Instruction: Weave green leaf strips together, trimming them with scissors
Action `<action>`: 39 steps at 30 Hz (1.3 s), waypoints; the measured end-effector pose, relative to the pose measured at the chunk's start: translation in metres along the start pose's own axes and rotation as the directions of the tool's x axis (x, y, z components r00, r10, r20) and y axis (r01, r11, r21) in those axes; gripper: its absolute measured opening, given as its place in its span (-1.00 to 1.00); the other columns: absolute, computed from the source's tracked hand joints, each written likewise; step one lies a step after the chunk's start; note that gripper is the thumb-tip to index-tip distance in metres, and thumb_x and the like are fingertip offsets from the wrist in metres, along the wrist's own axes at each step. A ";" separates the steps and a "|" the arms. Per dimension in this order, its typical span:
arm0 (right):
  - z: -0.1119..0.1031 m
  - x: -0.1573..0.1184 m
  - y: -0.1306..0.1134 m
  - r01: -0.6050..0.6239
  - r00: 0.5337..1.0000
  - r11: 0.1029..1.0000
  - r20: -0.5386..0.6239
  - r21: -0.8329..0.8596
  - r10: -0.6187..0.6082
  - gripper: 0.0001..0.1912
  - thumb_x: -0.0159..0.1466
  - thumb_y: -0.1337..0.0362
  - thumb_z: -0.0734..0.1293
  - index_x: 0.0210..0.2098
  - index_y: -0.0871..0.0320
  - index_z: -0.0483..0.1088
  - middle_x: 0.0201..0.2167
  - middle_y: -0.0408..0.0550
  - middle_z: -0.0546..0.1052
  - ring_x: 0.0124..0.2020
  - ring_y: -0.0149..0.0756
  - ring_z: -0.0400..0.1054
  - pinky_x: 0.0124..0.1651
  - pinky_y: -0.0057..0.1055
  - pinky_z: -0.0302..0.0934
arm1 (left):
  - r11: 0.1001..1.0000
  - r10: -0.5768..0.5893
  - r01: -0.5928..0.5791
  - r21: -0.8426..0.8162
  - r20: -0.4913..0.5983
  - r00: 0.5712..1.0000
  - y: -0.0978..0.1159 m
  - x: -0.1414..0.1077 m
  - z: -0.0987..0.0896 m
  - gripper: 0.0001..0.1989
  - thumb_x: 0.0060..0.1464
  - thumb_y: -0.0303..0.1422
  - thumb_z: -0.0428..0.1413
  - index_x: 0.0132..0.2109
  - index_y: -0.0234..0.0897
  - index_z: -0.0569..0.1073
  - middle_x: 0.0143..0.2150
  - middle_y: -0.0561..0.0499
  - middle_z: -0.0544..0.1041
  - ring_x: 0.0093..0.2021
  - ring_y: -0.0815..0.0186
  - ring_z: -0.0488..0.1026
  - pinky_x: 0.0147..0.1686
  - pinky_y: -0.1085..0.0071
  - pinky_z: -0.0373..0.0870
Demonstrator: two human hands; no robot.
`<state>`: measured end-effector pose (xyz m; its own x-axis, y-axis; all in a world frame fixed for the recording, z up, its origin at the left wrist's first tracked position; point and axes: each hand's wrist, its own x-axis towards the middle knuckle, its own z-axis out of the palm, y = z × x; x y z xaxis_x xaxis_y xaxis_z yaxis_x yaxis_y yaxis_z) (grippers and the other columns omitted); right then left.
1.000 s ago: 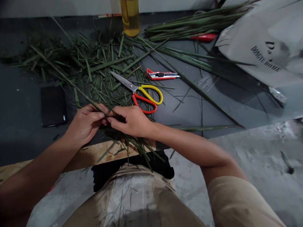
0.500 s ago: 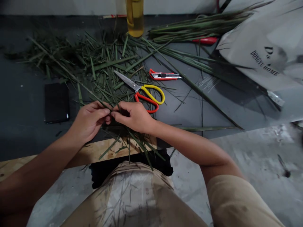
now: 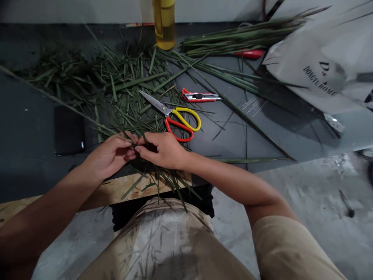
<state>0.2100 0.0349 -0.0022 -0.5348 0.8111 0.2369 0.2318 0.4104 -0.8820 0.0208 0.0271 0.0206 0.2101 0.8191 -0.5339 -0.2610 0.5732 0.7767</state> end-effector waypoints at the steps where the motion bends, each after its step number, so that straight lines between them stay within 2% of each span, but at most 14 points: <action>1: 0.000 0.000 0.000 -0.002 1.000 1.000 -0.007 0.013 0.002 -0.75 0.38 0.17 0.33 -0.34 0.21 0.47 -0.50 -0.18 0.45 -0.47 -0.47 0.25 -0.35 -0.49 0.14 | 1.000 0.028 -0.028 0.009 -0.010 1.000 0.000 -0.001 0.001 -0.87 -0.29 -0.41 0.29 -0.47 -0.31 0.53 -0.51 0.09 0.43 -0.56 0.45 0.34 -0.55 0.50 0.31; 6: -0.004 0.004 -0.001 -0.074 0.997 0.992 -0.025 0.102 0.077 -0.78 0.35 0.19 0.35 -0.34 0.21 0.47 -0.53 -0.23 0.41 -0.51 -0.51 0.20 -0.40 -0.51 0.12 | 0.968 0.208 -0.197 0.153 -0.062 0.976 -0.005 -0.004 0.002 -0.88 -0.14 -0.40 0.32 -0.44 -0.27 0.50 -0.51 0.11 0.46 -0.55 0.43 0.39 -0.49 0.46 0.35; 10: -0.004 0.004 -0.002 -0.065 0.998 0.991 0.008 0.118 0.064 -0.79 0.36 0.18 0.35 -0.29 0.21 0.48 -0.50 -0.22 0.44 -0.48 -0.50 0.21 -0.36 -0.49 0.15 | 0.946 0.271 -0.246 0.211 -0.099 0.958 -0.009 -0.002 -0.001 -0.89 -0.14 -0.41 0.31 -0.45 -0.28 0.50 -0.53 0.12 0.44 -0.55 0.44 0.37 -0.48 0.45 0.34; 13: -0.003 0.003 -0.002 -0.049 0.999 0.990 0.025 0.136 0.046 -0.80 0.37 0.18 0.35 -0.28 0.19 0.45 -0.51 -0.24 0.41 -0.49 -0.50 0.19 -0.37 -0.49 0.13 | 0.948 0.276 -0.249 0.197 -0.123 0.953 -0.009 -0.001 -0.001 -0.88 -0.15 -0.41 0.30 -0.46 -0.27 0.48 -0.54 0.13 0.42 -0.57 0.45 0.36 -0.51 0.46 0.32; 17: -0.002 0.002 -0.001 -0.047 0.997 0.983 0.069 0.180 0.035 -0.80 0.40 0.20 0.29 -0.32 0.17 0.40 -0.52 -0.27 0.36 -0.48 -0.50 0.17 -0.34 -0.49 0.14 | 0.955 0.245 -0.222 0.194 -0.101 0.964 -0.007 -0.002 0.000 -0.86 -0.15 -0.42 0.31 -0.45 -0.26 0.47 -0.55 0.14 0.42 -0.59 0.45 0.35 -0.54 0.47 0.29; 22: -0.002 0.003 0.001 -0.040 0.998 0.988 0.059 0.152 0.031 -0.77 0.40 0.19 0.29 -0.33 0.19 0.40 -0.53 -0.26 0.36 -0.49 -0.49 0.19 -0.35 -0.48 0.13 | 0.953 0.253 -0.231 0.198 -0.094 0.963 -0.006 -0.003 0.002 -0.84 -0.17 -0.41 0.31 -0.47 -0.26 0.45 -0.57 0.15 0.41 -0.59 0.45 0.33 -0.55 0.47 0.29; 25: -0.003 0.004 0.001 -0.068 0.993 0.987 0.103 0.146 0.054 -0.75 0.40 0.17 0.29 -0.34 0.20 0.42 -0.54 -0.26 0.36 -0.52 -0.50 0.18 -0.38 -0.49 0.11 | 0.969 0.197 -0.180 0.170 -0.095 0.976 -0.004 -0.004 0.003 -0.83 -0.21 -0.42 0.31 -0.51 -0.26 0.43 -0.57 0.13 0.40 -0.60 0.47 0.32 -0.55 0.49 0.28; 30: -0.008 0.005 -0.001 -0.015 0.990 0.979 0.143 0.202 -0.014 -0.75 0.44 0.17 0.30 -0.29 0.20 0.45 -0.44 -0.19 0.46 -0.42 -0.48 0.27 -0.28 -0.49 0.20 | 0.996 -0.072 0.070 -0.060 -0.039 0.997 0.002 -0.005 0.005 -0.79 -0.33 -0.41 0.31 -0.51 -0.28 0.40 -0.56 0.16 0.34 -0.61 0.52 0.24 -0.63 0.55 0.20; 32: -0.008 0.005 -0.001 -0.027 0.989 0.971 0.147 0.237 -0.008 -0.75 0.44 0.17 0.31 -0.28 0.20 0.45 -0.43 -0.18 0.47 -0.39 -0.48 0.29 -0.26 -0.49 0.22 | 0.988 -0.120 0.118 -0.102 -0.010 0.993 0.002 -0.005 0.005 -0.77 -0.32 -0.40 0.32 -0.50 -0.28 0.40 -0.57 0.18 0.32 -0.61 0.53 0.23 -0.63 0.56 0.19; 34: -0.008 0.006 0.000 -0.081 0.986 0.948 0.163 0.306 0.031 -0.74 0.44 0.15 0.31 -0.28 0.21 0.44 -0.45 -0.19 0.45 -0.41 -0.49 0.26 -0.29 -0.50 0.21 | 0.994 -0.079 0.078 -0.078 -0.015 0.997 0.001 -0.006 0.004 -0.76 -0.28 -0.40 0.34 -0.47 -0.28 0.42 -0.57 0.17 0.35 -0.61 0.50 0.28 -0.61 0.55 0.25; 37: -0.008 0.008 0.000 -0.150 0.979 0.907 0.189 0.394 0.080 -0.71 0.44 0.11 0.30 -0.29 0.20 0.41 -0.50 -0.23 0.38 -0.46 -0.50 0.20 -0.34 -0.51 0.17 | 0.996 0.081 -0.078 0.044 -0.056 0.995 -0.002 -0.006 0.003 -0.79 -0.20 -0.40 0.35 -0.42 -0.28 0.45 -0.55 0.14 0.43 -0.58 0.45 0.37 -0.56 0.50 0.34; 39: -0.008 0.010 0.000 -0.181 0.973 0.906 0.205 0.382 0.108 -0.72 0.42 0.11 0.32 -0.30 0.19 0.40 -0.51 -0.26 0.33 -0.49 -0.51 0.15 -0.38 -0.52 0.14 | 0.981 0.171 -0.162 0.106 -0.081 0.982 -0.004 -0.006 0.002 -0.82 -0.16 -0.41 0.33 -0.42 -0.28 0.46 -0.53 0.13 0.46 -0.58 0.45 0.39 -0.54 0.49 0.35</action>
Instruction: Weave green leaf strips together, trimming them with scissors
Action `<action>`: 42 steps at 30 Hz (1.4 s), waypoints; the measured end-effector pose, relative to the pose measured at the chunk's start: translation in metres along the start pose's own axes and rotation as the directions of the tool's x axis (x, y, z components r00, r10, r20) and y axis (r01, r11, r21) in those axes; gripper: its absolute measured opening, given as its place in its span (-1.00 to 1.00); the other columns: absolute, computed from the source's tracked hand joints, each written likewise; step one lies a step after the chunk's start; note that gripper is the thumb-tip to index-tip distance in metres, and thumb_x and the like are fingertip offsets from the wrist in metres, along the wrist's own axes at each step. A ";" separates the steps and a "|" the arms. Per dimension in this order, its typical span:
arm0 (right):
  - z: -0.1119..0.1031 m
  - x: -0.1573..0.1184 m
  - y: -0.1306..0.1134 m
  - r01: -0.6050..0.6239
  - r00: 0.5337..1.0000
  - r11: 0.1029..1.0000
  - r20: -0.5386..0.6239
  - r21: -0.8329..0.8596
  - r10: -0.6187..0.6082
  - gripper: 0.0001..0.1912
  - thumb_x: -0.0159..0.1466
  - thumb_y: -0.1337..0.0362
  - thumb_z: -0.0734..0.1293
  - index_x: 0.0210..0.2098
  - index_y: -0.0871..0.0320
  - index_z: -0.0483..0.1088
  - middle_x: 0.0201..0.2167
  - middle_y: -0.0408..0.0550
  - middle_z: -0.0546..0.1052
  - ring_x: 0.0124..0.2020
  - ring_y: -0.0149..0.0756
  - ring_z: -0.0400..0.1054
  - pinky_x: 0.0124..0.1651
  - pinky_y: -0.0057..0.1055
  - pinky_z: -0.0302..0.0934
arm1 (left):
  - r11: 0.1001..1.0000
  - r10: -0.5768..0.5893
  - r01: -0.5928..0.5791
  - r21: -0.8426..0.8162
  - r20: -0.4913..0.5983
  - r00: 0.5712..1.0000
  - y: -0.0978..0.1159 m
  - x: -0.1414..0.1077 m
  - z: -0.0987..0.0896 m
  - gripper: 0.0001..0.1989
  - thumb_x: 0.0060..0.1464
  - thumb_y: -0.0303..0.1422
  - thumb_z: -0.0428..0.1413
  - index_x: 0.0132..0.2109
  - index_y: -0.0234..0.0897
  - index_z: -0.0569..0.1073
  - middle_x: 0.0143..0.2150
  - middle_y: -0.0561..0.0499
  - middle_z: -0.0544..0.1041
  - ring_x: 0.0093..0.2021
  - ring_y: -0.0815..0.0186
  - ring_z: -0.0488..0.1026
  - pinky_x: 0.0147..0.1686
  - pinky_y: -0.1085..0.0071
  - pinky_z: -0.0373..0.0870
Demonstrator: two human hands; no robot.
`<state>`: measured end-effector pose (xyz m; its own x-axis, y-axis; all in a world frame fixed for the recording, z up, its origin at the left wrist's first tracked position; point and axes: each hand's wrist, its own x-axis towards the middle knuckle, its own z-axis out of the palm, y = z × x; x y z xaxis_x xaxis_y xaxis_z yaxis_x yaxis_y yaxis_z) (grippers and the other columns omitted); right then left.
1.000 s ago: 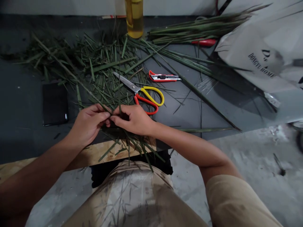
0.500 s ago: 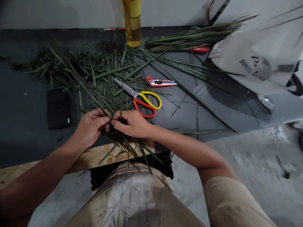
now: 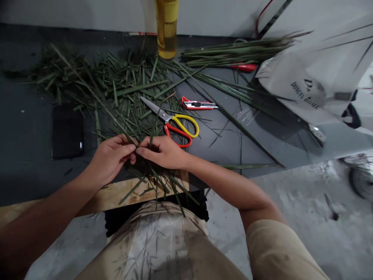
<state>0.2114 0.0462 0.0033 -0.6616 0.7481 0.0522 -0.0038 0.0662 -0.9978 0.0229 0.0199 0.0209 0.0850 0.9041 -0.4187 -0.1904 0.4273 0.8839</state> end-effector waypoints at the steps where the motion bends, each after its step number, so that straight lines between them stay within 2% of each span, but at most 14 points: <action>1: -0.001 0.001 0.000 -0.018 1.000 1.000 0.002 -0.017 0.018 -0.73 0.39 0.11 0.34 -0.30 0.19 0.39 -0.52 -0.27 0.32 -0.50 -0.52 0.13 -0.40 -0.52 0.12 | 1.000 0.028 -0.028 0.013 -0.014 0.999 -0.001 0.000 0.000 -0.84 -0.15 -0.41 0.32 -0.42 -0.28 0.46 -0.54 0.14 0.45 -0.59 0.45 0.38 -0.55 0.49 0.35; 3: -0.002 0.002 -0.001 -0.048 0.999 0.998 0.008 -0.047 0.049 -0.76 0.35 0.14 0.36 -0.33 0.19 0.38 -0.53 -0.28 0.29 -0.52 -0.52 0.11 -0.43 -0.51 0.09 | 0.999 0.049 -0.048 0.017 -0.032 0.998 -0.002 0.001 0.000 -0.85 -0.14 -0.40 0.31 -0.43 -0.28 0.47 -0.54 0.14 0.44 -0.59 0.45 0.38 -0.57 0.48 0.33; 7: -0.004 0.001 -0.001 -0.074 0.997 0.994 0.016 -0.074 0.076 -0.77 0.36 0.16 0.32 -0.36 0.18 0.36 -0.56 -0.29 0.27 -0.54 -0.52 0.11 -0.46 -0.51 0.05 | 0.999 -0.001 0.000 0.036 0.006 1.000 -0.002 0.002 0.002 -0.86 -0.14 -0.38 0.30 -0.46 -0.28 0.47 -0.57 0.13 0.43 -0.59 0.43 0.38 -0.58 0.48 0.32; 9: -0.003 0.000 0.000 -0.048 0.999 0.996 0.019 -0.075 0.050 -0.75 0.37 0.15 0.32 -0.35 0.19 0.37 -0.54 -0.28 0.28 -0.52 -0.52 0.11 -0.45 -0.50 0.06 | 0.999 -0.035 0.034 0.027 0.015 0.999 -0.001 0.002 0.002 -0.84 -0.17 -0.38 0.30 -0.50 -0.28 0.44 -0.58 0.12 0.42 -0.60 0.44 0.37 -0.58 0.49 0.32; 14: 0.000 -0.004 -0.001 0.054 0.999 0.992 0.005 -0.116 -0.053 -0.78 0.38 0.17 0.32 -0.31 0.21 0.40 -0.49 -0.23 0.36 -0.47 -0.50 0.18 -0.39 -0.49 0.13 | 0.972 -0.186 0.194 -0.131 0.068 0.980 0.003 0.003 0.003 -0.85 -0.30 -0.40 0.29 -0.52 -0.28 0.44 -0.52 0.13 0.41 -0.60 0.50 0.30 -0.63 0.53 0.25; 17: 0.001 -0.005 0.000 0.096 0.995 0.980 -0.014 -0.175 -0.100 -0.81 0.37 0.22 0.33 -0.30 0.22 0.43 -0.47 -0.20 0.41 -0.47 -0.50 0.22 -0.36 -0.48 0.15 | 0.953 -0.219 0.241 -0.183 0.129 0.967 0.004 0.004 0.002 -0.87 -0.31 -0.42 0.27 -0.54 -0.30 0.45 -0.53 0.14 0.38 -0.60 0.51 0.26 -0.63 0.55 0.23; 22: 0.003 -0.006 0.001 0.158 0.987 0.975 -0.017 -0.156 -0.162 -0.84 0.37 0.25 0.33 -0.31 0.20 0.41 -0.46 -0.20 0.42 -0.45 -0.50 0.23 -0.35 -0.49 0.17 | 0.929 -0.284 0.316 -0.193 0.176 0.942 0.005 0.004 0.000 -0.88 -0.31 -0.41 0.26 -0.56 -0.30 0.44 -0.56 0.13 0.34 -0.60 0.51 0.24 -0.63 0.55 0.22; 24: 0.002 -0.006 0.000 0.133 0.991 0.979 -0.009 -0.152 -0.136 -0.83 0.37 0.24 0.33 -0.31 0.20 0.41 -0.47 -0.21 0.41 -0.46 -0.50 0.22 -0.36 -0.50 0.16 | 0.944 -0.262 0.287 -0.164 0.161 0.952 0.006 0.003 0.001 -0.87 -0.31 -0.39 0.26 -0.54 -0.29 0.45 -0.54 0.12 0.36 -0.60 0.50 0.25 -0.62 0.54 0.23; 26: -0.001 -0.004 -0.001 0.087 0.996 0.987 -0.002 -0.134 -0.088 -0.82 0.37 0.22 0.33 -0.32 0.20 0.40 -0.48 -0.22 0.39 -0.46 -0.50 0.20 -0.37 -0.50 0.14 | 0.972 -0.191 0.203 -0.115 0.107 0.976 0.006 0.002 0.003 -0.85 -0.28 -0.38 0.29 -0.50 -0.28 0.46 -0.51 0.11 0.39 -0.59 0.48 0.28 -0.61 0.52 0.25; 29: -0.004 -0.001 -0.004 0.026 1.000 0.999 0.002 -0.027 -0.026 -0.76 0.36 0.16 0.37 -0.35 0.20 0.39 -0.52 -0.25 0.35 -0.48 -0.51 0.18 -0.39 -0.51 0.12 | 0.994 -0.101 0.103 -0.035 0.042 0.994 0.006 0.000 0.005 -0.80 -0.23 -0.34 0.32 -0.49 -0.24 0.42 -0.52 0.12 0.37 -0.58 0.46 0.30 -0.58 0.49 0.27; 33: -0.006 -0.001 -0.006 -0.074 0.997 0.990 0.046 0.117 0.069 -0.66 0.33 0.06 0.44 -0.37 0.19 0.39 -0.58 -0.28 0.33 -0.54 -0.52 0.18 -0.47 -0.53 0.07 | 0.997 -0.072 0.072 0.011 0.045 0.996 0.004 -0.001 0.006 -0.76 -0.20 -0.31 0.33 -0.53 -0.23 0.39 -0.56 0.13 0.33 -0.58 0.43 0.31 -0.57 0.47 0.27; 37: -0.004 -0.002 -0.004 -0.176 0.981 0.976 0.102 0.124 0.164 -0.61 0.34 -0.01 0.44 -0.36 0.20 0.40 -0.63 -0.29 0.32 -0.61 -0.53 0.15 -0.56 -0.54 0.02 | 0.998 -0.061 0.060 0.018 0.045 0.997 0.003 0.000 0.005 -0.77 -0.16 -0.30 0.33 -0.52 -0.23 0.41 -0.54 0.11 0.38 -0.57 0.43 0.32 -0.55 0.47 0.27; 40: -0.004 0.000 0.001 -0.185 0.983 0.973 0.024 0.140 0.184 -0.60 0.34 -0.04 0.43 -0.27 0.19 0.40 -0.61 -0.30 0.33 -0.63 -0.52 0.21 -0.59 -0.54 0.06 | 1.000 -0.027 0.028 -0.013 0.007 1.000 0.003 0.001 0.004 -0.81 -0.16 -0.33 0.33 -0.46 -0.23 0.46 -0.48 0.11 0.41 -0.57 0.45 0.31 -0.55 0.47 0.28; 42: -0.007 0.004 0.003 -0.166 0.972 0.966 -0.132 0.197 0.193 -0.59 0.35 -0.07 0.42 -0.12 0.16 0.36 -0.57 -0.32 0.36 -0.64 -0.49 0.25 -0.60 -0.52 0.11 | 1.000 0.001 -0.003 -0.031 -0.038 0.999 0.004 0.001 0.003 -0.84 -0.15 -0.34 0.32 -0.42 -0.23 0.48 -0.45 0.11 0.43 -0.56 0.45 0.33 -0.55 0.47 0.29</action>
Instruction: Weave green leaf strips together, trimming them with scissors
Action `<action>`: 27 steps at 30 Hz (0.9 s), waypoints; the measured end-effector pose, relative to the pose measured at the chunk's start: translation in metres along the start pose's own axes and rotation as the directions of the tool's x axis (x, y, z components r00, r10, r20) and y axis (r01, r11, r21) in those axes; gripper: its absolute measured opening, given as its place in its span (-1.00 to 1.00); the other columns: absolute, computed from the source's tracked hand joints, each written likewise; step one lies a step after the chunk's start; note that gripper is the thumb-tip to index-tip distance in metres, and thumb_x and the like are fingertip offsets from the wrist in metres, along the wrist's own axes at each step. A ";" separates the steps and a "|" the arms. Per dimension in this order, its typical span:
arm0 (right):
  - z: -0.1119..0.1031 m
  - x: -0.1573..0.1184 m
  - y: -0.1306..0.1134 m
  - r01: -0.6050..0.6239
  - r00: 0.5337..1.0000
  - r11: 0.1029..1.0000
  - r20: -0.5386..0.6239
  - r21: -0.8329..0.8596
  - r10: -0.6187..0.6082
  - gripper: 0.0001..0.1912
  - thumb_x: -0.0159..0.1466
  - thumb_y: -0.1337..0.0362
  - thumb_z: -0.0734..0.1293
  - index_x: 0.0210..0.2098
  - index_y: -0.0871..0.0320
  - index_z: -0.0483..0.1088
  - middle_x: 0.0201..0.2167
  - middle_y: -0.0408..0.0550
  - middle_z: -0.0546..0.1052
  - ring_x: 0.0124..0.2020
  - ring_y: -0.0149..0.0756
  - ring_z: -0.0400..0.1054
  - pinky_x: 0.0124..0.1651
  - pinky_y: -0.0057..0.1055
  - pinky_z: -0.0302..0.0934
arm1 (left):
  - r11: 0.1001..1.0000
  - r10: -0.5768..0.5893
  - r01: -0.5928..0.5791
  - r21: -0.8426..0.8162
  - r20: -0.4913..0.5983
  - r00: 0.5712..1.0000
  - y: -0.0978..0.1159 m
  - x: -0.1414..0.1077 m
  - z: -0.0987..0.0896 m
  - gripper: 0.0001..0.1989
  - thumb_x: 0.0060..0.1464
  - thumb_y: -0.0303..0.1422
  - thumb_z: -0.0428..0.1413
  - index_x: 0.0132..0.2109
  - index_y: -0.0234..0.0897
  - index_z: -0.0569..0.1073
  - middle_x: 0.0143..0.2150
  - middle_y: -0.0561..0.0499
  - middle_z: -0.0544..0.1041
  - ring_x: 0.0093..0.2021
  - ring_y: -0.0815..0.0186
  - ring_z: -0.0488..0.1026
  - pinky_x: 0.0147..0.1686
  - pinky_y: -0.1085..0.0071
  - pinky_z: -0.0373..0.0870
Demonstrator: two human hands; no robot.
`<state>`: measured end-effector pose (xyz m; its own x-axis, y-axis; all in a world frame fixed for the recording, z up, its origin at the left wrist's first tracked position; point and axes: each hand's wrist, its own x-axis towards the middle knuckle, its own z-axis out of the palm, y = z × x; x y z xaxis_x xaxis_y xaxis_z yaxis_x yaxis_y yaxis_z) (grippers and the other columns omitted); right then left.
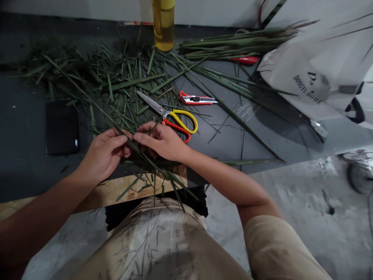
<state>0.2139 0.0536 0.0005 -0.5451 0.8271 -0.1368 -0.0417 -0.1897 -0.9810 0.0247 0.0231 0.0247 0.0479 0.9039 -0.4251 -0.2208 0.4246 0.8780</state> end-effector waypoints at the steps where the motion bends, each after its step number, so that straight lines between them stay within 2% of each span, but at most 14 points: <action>1: -0.002 0.002 0.000 0.023 0.994 0.999 -0.105 0.031 -0.020 -0.56 0.35 -0.07 0.42 -0.05 0.13 0.32 -0.54 -0.32 0.37 -0.65 -0.48 0.25 -0.61 -0.50 0.13 | 1.000 0.011 -0.011 -0.007 -0.021 1.000 0.001 0.000 0.000 -0.85 -0.14 -0.34 0.32 -0.40 -0.23 0.49 -0.43 0.10 0.44 -0.55 0.45 0.34 -0.55 0.47 0.30; 2: -0.004 0.003 -0.002 0.062 0.974 0.997 -0.220 0.046 -0.050 -0.55 0.36 -0.07 0.41 0.00 0.10 0.28 -0.52 -0.33 0.38 -0.66 -0.48 0.23 -0.61 -0.49 0.13 | 1.000 0.017 -0.017 -0.012 -0.038 0.999 0.001 0.001 -0.001 -0.85 -0.12 -0.34 0.31 -0.39 -0.23 0.50 -0.41 0.08 0.47 -0.54 0.44 0.35 -0.54 0.46 0.30; 4: -0.008 0.003 -0.006 0.149 0.897 0.989 -0.419 -0.008 -0.139 -0.58 0.36 -0.06 0.41 -0.03 0.07 0.26 -0.50 -0.33 0.34 -0.65 -0.51 0.15 -0.60 -0.49 0.08 | 1.000 0.019 -0.019 -0.002 -0.059 0.998 0.001 0.001 -0.002 -0.85 -0.11 -0.32 0.31 -0.40 -0.22 0.48 -0.37 0.05 0.52 -0.53 0.42 0.38 -0.54 0.44 0.32; 5: -0.009 0.002 -0.008 0.178 0.858 0.982 -0.478 -0.069 -0.189 -0.62 0.37 -0.05 0.42 -0.08 0.06 0.27 -0.51 -0.33 0.30 -0.63 -0.52 0.11 -0.58 -0.49 0.05 | 1.000 0.023 -0.022 0.016 -0.066 0.998 0.000 0.001 -0.002 -0.83 -0.10 -0.31 0.32 -0.41 -0.21 0.47 -0.37 0.04 0.53 -0.52 0.41 0.39 -0.53 0.44 0.33; 6: -0.008 0.000 -0.011 0.194 0.839 0.972 -0.491 -0.136 -0.236 -0.65 0.36 -0.03 0.43 -0.15 0.08 0.30 -0.51 -0.31 0.29 -0.59 -0.52 0.11 -0.54 -0.49 0.04 | 0.999 0.033 -0.030 0.040 -0.072 0.997 -0.002 0.001 -0.002 -0.80 -0.08 -0.30 0.33 -0.42 -0.21 0.44 -0.40 0.05 0.53 -0.52 0.40 0.41 -0.52 0.43 0.34; 7: -0.007 -0.003 -0.012 0.194 0.859 0.962 -0.441 -0.190 -0.260 -0.67 0.35 0.00 0.44 -0.21 0.10 0.33 -0.51 -0.29 0.29 -0.56 -0.52 0.12 -0.51 -0.49 0.04 | 0.997 0.046 -0.041 0.067 -0.077 0.996 -0.003 0.002 -0.003 -0.77 -0.07 -0.29 0.34 -0.42 -0.20 0.42 -0.44 0.06 0.51 -0.52 0.38 0.42 -0.52 0.43 0.35; 9: -0.002 -0.009 -0.013 0.181 0.951 0.953 -0.203 -0.243 -0.232 -0.70 0.32 0.05 0.46 -0.23 0.13 0.39 -0.56 -0.30 0.28 -0.55 -0.51 0.11 -0.49 -0.49 0.02 | 0.991 0.078 -0.069 0.115 -0.075 0.994 -0.007 0.002 -0.004 -0.74 -0.05 -0.27 0.35 -0.41 -0.20 0.40 -0.49 0.10 0.48 -0.53 0.37 0.43 -0.49 0.43 0.37; 10: 0.001 -0.011 -0.012 0.172 0.975 0.949 -0.094 -0.263 -0.203 -0.74 0.32 0.09 0.45 -0.21 0.15 0.41 -0.58 -0.32 0.27 -0.56 -0.52 0.09 -0.49 -0.49 0.01 | 0.988 0.094 -0.084 0.131 -0.067 0.993 -0.009 0.002 -0.005 -0.75 -0.03 -0.28 0.35 -0.40 -0.20 0.40 -0.50 0.11 0.47 -0.52 0.37 0.44 -0.48 0.43 0.38; 11: 0.004 -0.013 -0.011 0.168 0.982 0.941 -0.038 -0.295 -0.187 -0.77 0.31 0.14 0.44 -0.18 0.17 0.43 -0.58 -0.33 0.27 -0.56 -0.52 0.09 -0.48 -0.49 0.01 | 0.985 0.108 -0.098 0.143 -0.060 0.992 -0.011 0.002 -0.006 -0.76 -0.02 -0.28 0.34 -0.39 -0.20 0.41 -0.49 0.12 0.48 -0.52 0.38 0.44 -0.47 0.44 0.39; 14: 0.009 -0.014 -0.007 0.149 0.986 0.919 -0.019 -0.366 -0.168 -0.85 0.30 0.23 0.39 -0.23 0.20 0.44 -0.56 -0.31 0.32 -0.53 -0.52 0.13 -0.44 -0.49 0.02 | 0.976 0.139 -0.129 0.173 -0.048 0.989 -0.014 0.001 -0.008 -0.80 0.03 -0.29 0.32 -0.36 -0.21 0.45 -0.46 0.11 0.50 -0.51 0.39 0.45 -0.46 0.45 0.40; 16: 0.009 -0.013 -0.007 0.131 0.989 0.928 -0.019 -0.348 -0.147 -0.87 0.28 0.24 0.38 -0.30 0.20 0.42 -0.56 -0.30 0.32 -0.52 -0.52 0.13 -0.44 -0.49 0.03 | 0.973 0.146 -0.137 0.188 -0.039 0.988 -0.013 0.000 -0.008 -0.82 0.04 -0.29 0.32 -0.35 -0.22 0.47 -0.43 0.10 0.52 -0.50 0.39 0.46 -0.46 0.46 0.40; 21: 0.003 -0.007 -0.007 0.099 0.995 0.987 0.015 -0.128 -0.098 -0.86 0.27 0.24 0.38 -0.32 0.18 0.36 -0.61 -0.37 0.23 -0.59 -0.56 0.03 -0.52 -0.52 -0.05 | 0.967 0.173 -0.176 0.183 0.030 0.984 -0.009 -0.005 -0.001 -0.81 -0.04 -0.34 0.34 -0.29 -0.22 0.49 -0.38 0.10 0.53 -0.45 0.39 0.45 -0.42 0.46 0.44; 24: 0.003 -0.005 -0.006 0.093 0.996 0.995 0.008 0.036 -0.094 -0.82 0.26 0.25 0.42 -0.30 0.15 0.33 -0.64 -0.40 0.26 -0.62 -0.57 0.06 -0.54 -0.55 -0.03 | 0.964 0.157 -0.179 0.197 0.122 0.980 -0.010 -0.008 0.001 -0.73 -0.09 -0.35 0.38 -0.27 -0.22 0.47 -0.40 0.11 0.53 -0.39 0.37 0.48 -0.30 0.43 0.49; 27: 0.004 -0.005 -0.005 0.060 0.997 0.994 0.032 0.096 -0.063 -0.77 0.25 0.24 0.46 -0.30 0.14 0.31 -0.65 -0.39 0.32 -0.67 -0.57 0.10 -0.58 -0.55 -0.03 | 0.955 0.128 -0.174 0.241 0.198 0.972 -0.014 -0.009 0.000 -0.75 -0.06 -0.35 0.39 -0.28 -0.22 0.47 -0.36 0.08 0.56 -0.32 0.34 0.52 -0.24 0.42 0.48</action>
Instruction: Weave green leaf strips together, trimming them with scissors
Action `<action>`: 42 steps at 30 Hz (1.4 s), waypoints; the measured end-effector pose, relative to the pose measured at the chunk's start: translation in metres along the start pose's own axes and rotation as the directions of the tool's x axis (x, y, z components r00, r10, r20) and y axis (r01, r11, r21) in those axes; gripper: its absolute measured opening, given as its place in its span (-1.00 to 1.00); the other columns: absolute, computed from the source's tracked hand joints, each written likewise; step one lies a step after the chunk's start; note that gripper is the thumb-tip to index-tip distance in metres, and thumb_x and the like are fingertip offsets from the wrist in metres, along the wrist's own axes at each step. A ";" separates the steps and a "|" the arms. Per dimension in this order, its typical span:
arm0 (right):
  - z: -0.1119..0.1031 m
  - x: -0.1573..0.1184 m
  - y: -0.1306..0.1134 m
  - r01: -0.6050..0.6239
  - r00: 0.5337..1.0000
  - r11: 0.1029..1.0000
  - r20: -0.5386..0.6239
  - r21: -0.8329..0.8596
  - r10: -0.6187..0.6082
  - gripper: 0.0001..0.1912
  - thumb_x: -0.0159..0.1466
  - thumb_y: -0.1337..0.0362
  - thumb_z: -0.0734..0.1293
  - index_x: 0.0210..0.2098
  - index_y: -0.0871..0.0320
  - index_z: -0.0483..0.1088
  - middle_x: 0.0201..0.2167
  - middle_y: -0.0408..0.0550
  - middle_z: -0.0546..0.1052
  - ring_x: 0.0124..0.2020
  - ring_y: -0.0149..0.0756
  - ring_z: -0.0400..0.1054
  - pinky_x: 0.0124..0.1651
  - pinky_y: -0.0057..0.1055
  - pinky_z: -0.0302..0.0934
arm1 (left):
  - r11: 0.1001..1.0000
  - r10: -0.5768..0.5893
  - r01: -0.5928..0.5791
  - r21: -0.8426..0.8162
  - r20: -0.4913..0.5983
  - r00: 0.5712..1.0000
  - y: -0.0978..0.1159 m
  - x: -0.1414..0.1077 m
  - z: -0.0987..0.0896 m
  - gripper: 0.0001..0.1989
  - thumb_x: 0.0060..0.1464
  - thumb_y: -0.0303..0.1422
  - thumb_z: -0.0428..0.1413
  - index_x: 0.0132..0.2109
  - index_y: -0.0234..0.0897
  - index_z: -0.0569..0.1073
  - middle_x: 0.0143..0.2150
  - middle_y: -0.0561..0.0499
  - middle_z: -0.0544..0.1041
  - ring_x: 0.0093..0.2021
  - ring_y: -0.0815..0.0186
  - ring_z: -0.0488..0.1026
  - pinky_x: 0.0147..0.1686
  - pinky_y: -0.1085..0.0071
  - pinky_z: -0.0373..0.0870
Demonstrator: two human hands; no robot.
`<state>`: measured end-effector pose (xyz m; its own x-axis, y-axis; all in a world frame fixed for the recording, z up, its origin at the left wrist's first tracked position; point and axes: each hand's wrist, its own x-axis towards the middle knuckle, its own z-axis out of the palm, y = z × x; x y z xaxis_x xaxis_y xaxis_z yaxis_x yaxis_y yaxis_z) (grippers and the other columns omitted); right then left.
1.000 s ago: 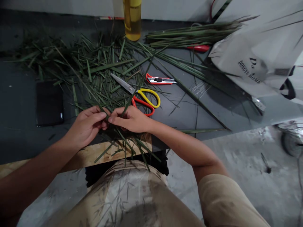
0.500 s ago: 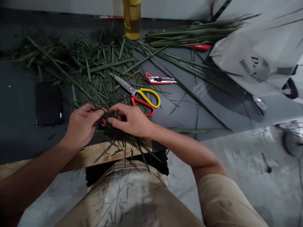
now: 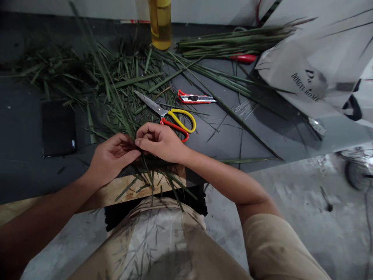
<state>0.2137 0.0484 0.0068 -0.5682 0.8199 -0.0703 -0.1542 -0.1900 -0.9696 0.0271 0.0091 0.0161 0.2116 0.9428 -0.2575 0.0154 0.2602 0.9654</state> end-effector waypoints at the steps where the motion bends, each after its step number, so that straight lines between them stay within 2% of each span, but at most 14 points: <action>1: 0.000 0.000 0.000 -0.004 1.000 1.000 0.011 -0.004 0.004 -0.77 0.26 0.24 0.46 -0.30 0.14 0.31 -0.64 -0.37 0.35 -0.67 -0.57 0.11 -0.58 -0.55 -0.02 | 1.000 0.004 -0.005 0.023 0.003 1.000 -0.001 -0.001 0.000 -0.76 -0.04 -0.35 0.39 -0.30 -0.21 0.47 -0.37 0.09 0.56 -0.33 0.34 0.51 -0.25 0.43 0.47; 6: 0.000 -0.001 -0.002 0.035 0.999 0.998 0.004 -0.055 -0.035 -0.74 0.24 0.23 0.48 -0.34 0.15 0.31 -0.63 -0.35 0.35 -0.61 -0.56 0.16 -0.52 -0.55 0.04 | 0.987 0.035 -0.029 0.155 -0.040 0.999 0.002 -0.002 -0.001 -0.82 -0.01 -0.32 0.34 -0.36 -0.22 0.48 -0.45 0.11 0.49 -0.42 0.36 0.41 -0.36 0.45 0.36; 12: 0.000 -0.002 -0.004 0.060 0.998 0.997 0.023 -0.055 -0.059 -0.74 0.24 0.23 0.50 -0.36 0.16 0.32 -0.64 -0.34 0.38 -0.61 -0.56 0.17 -0.52 -0.55 0.05 | 0.975 0.078 -0.062 0.215 -0.065 0.995 0.007 -0.003 0.000 -0.87 0.00 -0.33 0.28 -0.37 -0.21 0.46 -0.48 0.13 0.42 -0.46 0.38 0.34 -0.38 0.44 0.32; 16: 0.000 -0.001 -0.002 0.061 0.998 0.997 0.011 -0.048 -0.061 -0.72 0.22 0.23 0.51 -0.37 0.15 0.32 -0.63 -0.32 0.40 -0.61 -0.56 0.16 -0.52 -0.55 0.04 | 0.968 0.115 -0.090 0.236 -0.096 0.989 0.007 -0.003 0.000 -0.90 0.00 -0.35 0.26 -0.35 -0.21 0.48 -0.46 0.12 0.44 -0.44 0.37 0.35 -0.37 0.44 0.31; 21: -0.001 -0.001 0.002 0.056 0.998 0.993 0.004 -0.101 -0.056 -0.69 0.22 0.18 0.50 -0.38 0.14 0.30 -0.61 -0.32 0.37 -0.59 -0.54 0.16 -0.51 -0.54 0.03 | 0.965 0.104 -0.062 0.255 -0.153 0.983 0.005 -0.002 -0.001 -0.87 -0.02 -0.32 0.29 -0.32 -0.21 0.51 -0.42 0.09 0.49 -0.40 0.34 0.39 -0.34 0.42 0.34; 32: -0.004 0.000 0.008 0.085 0.996 0.974 0.033 -0.212 -0.080 -0.78 0.24 0.18 0.39 -0.39 0.15 0.30 -0.54 -0.30 0.26 -0.51 -0.52 0.07 -0.46 -0.52 0.00 | 0.960 0.121 -0.100 0.262 -0.065 0.990 -0.001 -0.002 -0.002 -0.91 0.07 -0.31 0.26 -0.30 -0.22 0.54 -0.40 0.08 0.51 -0.38 0.34 0.41 -0.31 0.43 0.35; 38: -0.008 0.000 0.000 0.024 0.992 0.984 0.128 -0.179 -0.001 -0.83 0.24 0.24 0.35 -0.40 0.16 0.30 -0.57 -0.33 0.23 -0.53 -0.53 0.05 -0.47 -0.51 -0.02 | 0.961 0.098 -0.098 0.257 0.014 0.995 0.003 -0.004 -0.002 -0.92 0.07 -0.33 0.25 -0.31 -0.22 0.53 -0.41 0.08 0.52 -0.38 0.35 0.41 -0.32 0.44 0.35; 42: -0.007 -0.001 -0.001 -0.049 0.986 0.991 0.155 -0.123 0.068 -0.86 0.25 0.29 0.33 -0.41 0.15 0.28 -0.62 -0.37 0.21 -0.60 -0.55 0.02 -0.53 -0.52 -0.06 | 0.954 0.106 -0.109 0.278 0.025 0.994 0.005 -0.005 -0.001 -0.91 0.07 -0.32 0.24 -0.32 -0.23 0.52 -0.42 0.08 0.51 -0.39 0.34 0.41 -0.33 0.44 0.34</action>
<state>0.2197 0.0518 0.0066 -0.6961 0.7112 -0.0987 -0.0257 -0.1621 -0.9864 0.0248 0.0062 0.0224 0.2362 0.9596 -0.1526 0.2638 0.0878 0.9606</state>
